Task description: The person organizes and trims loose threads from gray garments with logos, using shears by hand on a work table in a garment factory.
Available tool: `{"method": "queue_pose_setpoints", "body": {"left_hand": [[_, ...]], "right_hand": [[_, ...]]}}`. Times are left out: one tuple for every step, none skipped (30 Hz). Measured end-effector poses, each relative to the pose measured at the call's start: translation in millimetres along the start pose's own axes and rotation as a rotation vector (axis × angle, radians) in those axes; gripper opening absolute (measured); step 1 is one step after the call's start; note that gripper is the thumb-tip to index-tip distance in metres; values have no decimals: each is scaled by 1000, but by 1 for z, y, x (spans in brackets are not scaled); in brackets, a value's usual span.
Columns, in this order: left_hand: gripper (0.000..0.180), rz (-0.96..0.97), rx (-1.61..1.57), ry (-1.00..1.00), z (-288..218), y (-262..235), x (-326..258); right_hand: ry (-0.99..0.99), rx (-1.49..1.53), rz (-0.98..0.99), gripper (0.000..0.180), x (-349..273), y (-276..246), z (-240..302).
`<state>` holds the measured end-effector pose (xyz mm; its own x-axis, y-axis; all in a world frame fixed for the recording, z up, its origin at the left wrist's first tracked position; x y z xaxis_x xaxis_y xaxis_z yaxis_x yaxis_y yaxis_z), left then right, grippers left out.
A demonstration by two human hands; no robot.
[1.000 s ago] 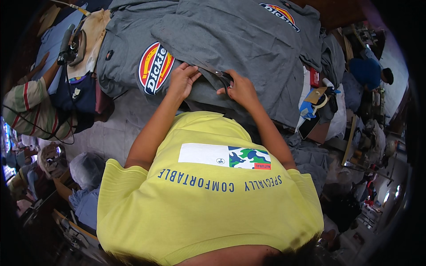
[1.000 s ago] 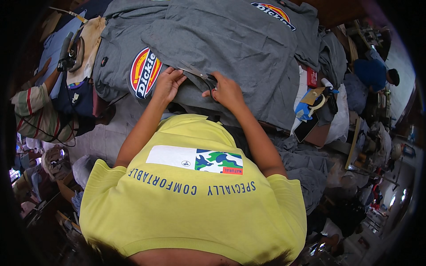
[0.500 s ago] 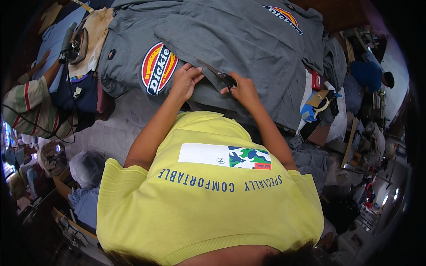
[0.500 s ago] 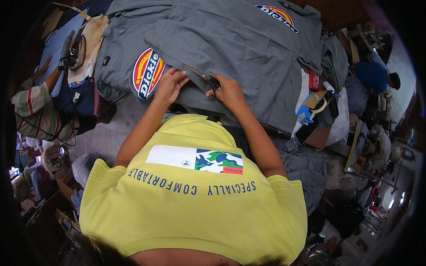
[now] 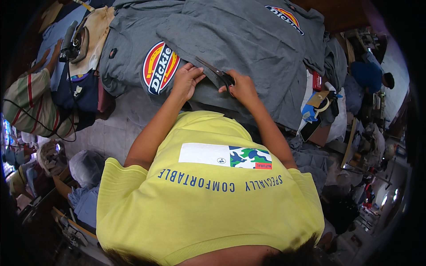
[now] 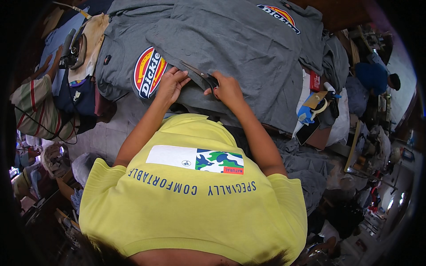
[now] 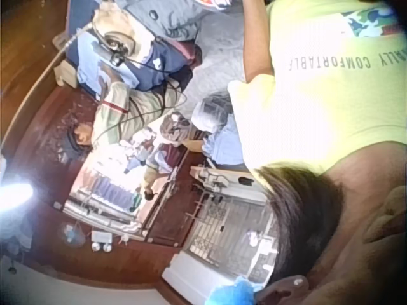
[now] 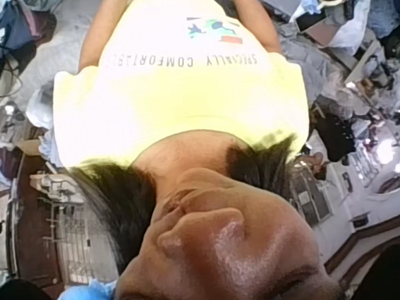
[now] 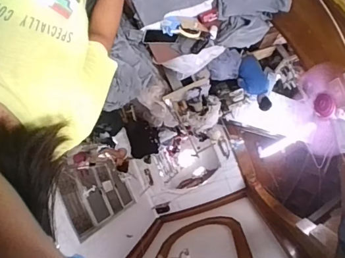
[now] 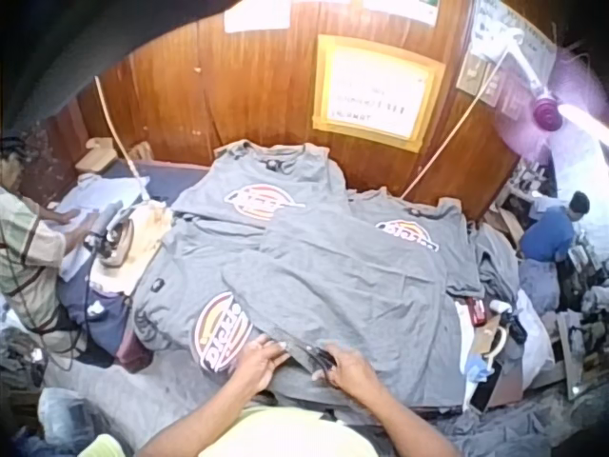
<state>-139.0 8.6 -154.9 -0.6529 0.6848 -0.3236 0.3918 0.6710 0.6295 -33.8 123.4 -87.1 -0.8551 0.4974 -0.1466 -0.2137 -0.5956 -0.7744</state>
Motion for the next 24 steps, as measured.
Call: {"method": "queue_pose_setpoints", "body": {"left_hand": [[25,-1,-1,0,0,1,0],[25,-2,0,-1,-1,1,-1],[25,-1,2,1,-1,1,-1],[25,0,4,3,-1,1,-1],[24,1,7,6,-2,1,-1],[24,1,16,9,-2,0,-1],[24,2,25,13,-3,0,-1],[24,3,34,15,-3,-1,-1],[24,4,38,13,-3,-1,-1],[24,6,42,12,-3,-1,-1],[23,8,46,11,-3,-1,-2],[24,7,39,12,-3,-1,-2],[24,5,33,13,-3,-1,-2],[24,4,27,15,-4,-1,-2],[25,7,27,16,-4,-1,-2],[25,10,27,17,-4,-2,-2],[25,14,26,18,-4,-1,-2],[26,19,25,17,-4,-1,-2],[26,23,25,16,-4,0,-2],[27,25,23,16,-4,0,-2],[27,28,27,16,-4,0,-2],[27,32,30,17,-3,-1,-1],[28,35,35,17,-3,-2,0],[27,29,30,19,-3,-2,0]], "right_hand": [[1,4,7,53,-1,1,-1],[2,8,13,52,-2,2,-2],[3,13,19,52,-2,3,-2],[-11,-2,-4,54,-3,2,-1],[-27,-16,-27,56,-3,1,2],[-43,-30,-49,57,-3,-1,5],[-33,-47,-39,59,-2,-1,7],[-21,-65,-29,61,-1,-4,14],[-9,-83,-19,63,1,-6,19],[13,-86,4,64,3,-4,19],[34,-90,27,64,6,-3,19],[55,-93,50,65,7,-1,19],[56,-87,50,63,8,-1,20],[55,-80,51,61,9,0,22],[55,-74,52,59,9,0,22],[42,-65,45,58,10,1,21],[28,-56,37,57,11,3,18],[15,-47,29,56,12,5,15],[15,-38,32,56,12,7,11],[14,-29,39,56,12,9,8],[14,-20,45,56,12,12,5],[33,21,49,57,12,14,1],[52,63,54,58,12,16,-2],[71,105,58,58,11,18,-7]]}}
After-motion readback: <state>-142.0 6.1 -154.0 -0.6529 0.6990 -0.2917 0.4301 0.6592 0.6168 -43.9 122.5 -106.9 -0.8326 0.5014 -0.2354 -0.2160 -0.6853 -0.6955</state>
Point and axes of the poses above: each hand's wrist, its own x-axis towards the middle knuckle, its own y-axis out of the palm, z = x × y, the point moved 10 cm from there along x, towards the middle knuckle, and after that the axes turned 5 degrees about y, right-handed, at the moved point
